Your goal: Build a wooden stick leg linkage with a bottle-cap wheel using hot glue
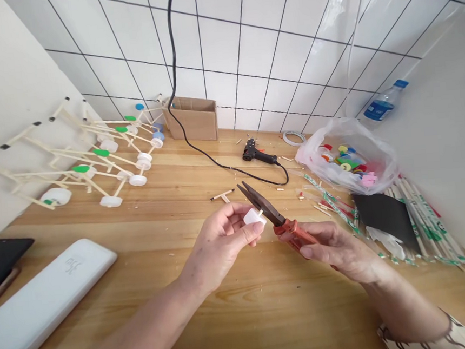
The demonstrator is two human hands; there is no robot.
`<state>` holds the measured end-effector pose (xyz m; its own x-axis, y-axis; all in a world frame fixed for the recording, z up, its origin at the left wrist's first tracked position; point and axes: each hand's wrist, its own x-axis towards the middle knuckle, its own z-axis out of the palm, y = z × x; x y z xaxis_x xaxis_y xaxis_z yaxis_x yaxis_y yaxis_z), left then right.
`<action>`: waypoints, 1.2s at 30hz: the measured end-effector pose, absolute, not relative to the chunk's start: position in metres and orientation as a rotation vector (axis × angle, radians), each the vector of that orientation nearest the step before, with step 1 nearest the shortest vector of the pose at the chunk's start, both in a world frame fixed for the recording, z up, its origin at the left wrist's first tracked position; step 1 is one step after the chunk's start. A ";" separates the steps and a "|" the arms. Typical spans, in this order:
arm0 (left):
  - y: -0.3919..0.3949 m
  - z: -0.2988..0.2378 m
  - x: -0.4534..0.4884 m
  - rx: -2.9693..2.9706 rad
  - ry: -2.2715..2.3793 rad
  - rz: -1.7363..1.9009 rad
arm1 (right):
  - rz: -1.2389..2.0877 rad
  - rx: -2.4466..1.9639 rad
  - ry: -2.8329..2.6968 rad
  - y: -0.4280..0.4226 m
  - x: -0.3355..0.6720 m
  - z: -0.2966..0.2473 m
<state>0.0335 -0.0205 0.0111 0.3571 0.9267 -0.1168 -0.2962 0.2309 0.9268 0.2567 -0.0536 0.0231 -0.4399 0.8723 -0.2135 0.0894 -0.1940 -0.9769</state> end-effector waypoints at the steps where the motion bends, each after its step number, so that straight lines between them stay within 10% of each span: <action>1: -0.021 0.012 0.034 0.982 0.810 0.981 | 1.692 -1.145 -1.477 -0.054 0.256 0.023; 36: -0.021 0.008 0.032 1.065 0.904 0.966 | 1.135 -1.280 -2.046 -0.060 0.251 0.025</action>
